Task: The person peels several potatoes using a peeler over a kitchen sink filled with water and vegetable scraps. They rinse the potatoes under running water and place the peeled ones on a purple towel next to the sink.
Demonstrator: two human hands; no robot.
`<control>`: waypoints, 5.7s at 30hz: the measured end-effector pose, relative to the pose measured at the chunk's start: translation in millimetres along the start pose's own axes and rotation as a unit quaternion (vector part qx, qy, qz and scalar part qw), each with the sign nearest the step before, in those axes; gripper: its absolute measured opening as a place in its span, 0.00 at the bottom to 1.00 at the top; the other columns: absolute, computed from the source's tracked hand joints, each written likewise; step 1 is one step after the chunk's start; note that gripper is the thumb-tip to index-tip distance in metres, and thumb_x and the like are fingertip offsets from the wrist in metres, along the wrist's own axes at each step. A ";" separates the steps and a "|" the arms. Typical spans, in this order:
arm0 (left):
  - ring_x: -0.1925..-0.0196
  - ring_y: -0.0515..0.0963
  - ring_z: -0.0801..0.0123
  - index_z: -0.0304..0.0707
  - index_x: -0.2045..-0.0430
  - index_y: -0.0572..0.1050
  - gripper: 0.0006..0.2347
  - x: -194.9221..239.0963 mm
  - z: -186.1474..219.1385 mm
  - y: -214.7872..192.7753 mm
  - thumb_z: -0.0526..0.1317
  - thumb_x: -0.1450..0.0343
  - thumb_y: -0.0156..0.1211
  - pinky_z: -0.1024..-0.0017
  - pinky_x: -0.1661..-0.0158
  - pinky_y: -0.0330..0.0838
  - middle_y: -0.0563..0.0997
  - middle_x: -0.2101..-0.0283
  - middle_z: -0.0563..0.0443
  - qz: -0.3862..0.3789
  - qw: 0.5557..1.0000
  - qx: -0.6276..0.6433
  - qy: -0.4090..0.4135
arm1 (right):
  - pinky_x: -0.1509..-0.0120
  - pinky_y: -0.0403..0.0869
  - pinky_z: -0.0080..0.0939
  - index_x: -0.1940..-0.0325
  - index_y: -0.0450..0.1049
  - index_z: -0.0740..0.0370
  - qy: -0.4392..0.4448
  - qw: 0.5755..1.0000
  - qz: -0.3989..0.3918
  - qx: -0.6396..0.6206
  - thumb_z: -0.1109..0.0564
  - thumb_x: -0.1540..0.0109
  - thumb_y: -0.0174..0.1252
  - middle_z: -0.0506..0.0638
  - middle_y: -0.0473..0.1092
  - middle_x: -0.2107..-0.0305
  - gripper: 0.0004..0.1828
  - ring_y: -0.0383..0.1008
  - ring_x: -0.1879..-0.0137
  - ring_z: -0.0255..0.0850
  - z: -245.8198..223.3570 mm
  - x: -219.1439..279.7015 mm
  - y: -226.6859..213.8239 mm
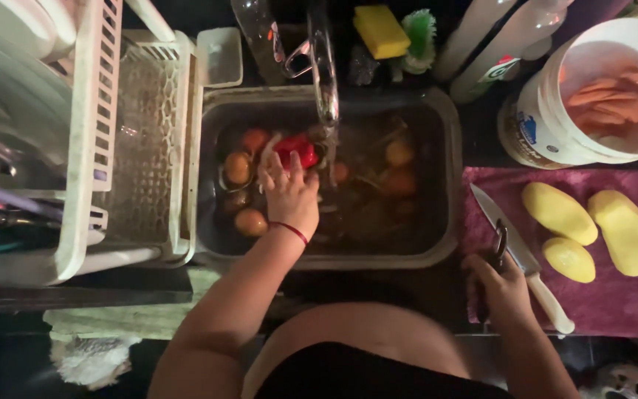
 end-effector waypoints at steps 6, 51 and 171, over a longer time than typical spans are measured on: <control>0.61 0.81 0.43 0.54 0.38 0.78 0.22 16.9 33.9 -39.9 0.36 0.30 0.56 0.38 0.47 0.71 0.81 0.64 0.43 0.225 0.972 0.023 0.063 | 0.93 0.52 0.47 0.62 0.70 0.68 -0.006 1.000 -0.008 -0.001 0.56 0.33 0.56 0.63 0.59 0.93 0.11 0.55 0.95 0.52 -14.1 11.3 8.5; 0.38 0.78 0.57 0.46 0.39 0.76 0.27 -8.3 91.0 -37.7 0.55 0.31 0.77 0.42 0.42 0.80 0.78 0.40 0.45 -0.169 0.550 0.805 -0.145 | 0.39 0.79 0.61 0.38 0.79 0.54 -0.135 0.969 -0.012 0.206 0.33 0.41 0.74 0.67 0.82 0.56 0.35 0.82 0.43 0.63 13.3 -31.8 21.4; 0.59 0.88 0.56 0.41 0.60 0.87 0.11 -10.1 78.2 -26.3 0.46 0.27 0.68 0.58 0.52 0.84 0.89 0.59 0.44 -0.014 0.238 0.903 -0.357 | 0.45 0.80 0.63 0.33 0.76 0.57 -0.378 0.857 -0.024 0.351 0.33 0.24 0.37 0.66 0.82 0.56 0.34 0.84 0.48 0.64 -176.4 -47.6 158.5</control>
Point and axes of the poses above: each hand's wrist, its own x-axis away from the middle knuckle, its own y-axis out of the palm, z = x × y, the point moved 10 cm from there along -x, towards the middle knuckle
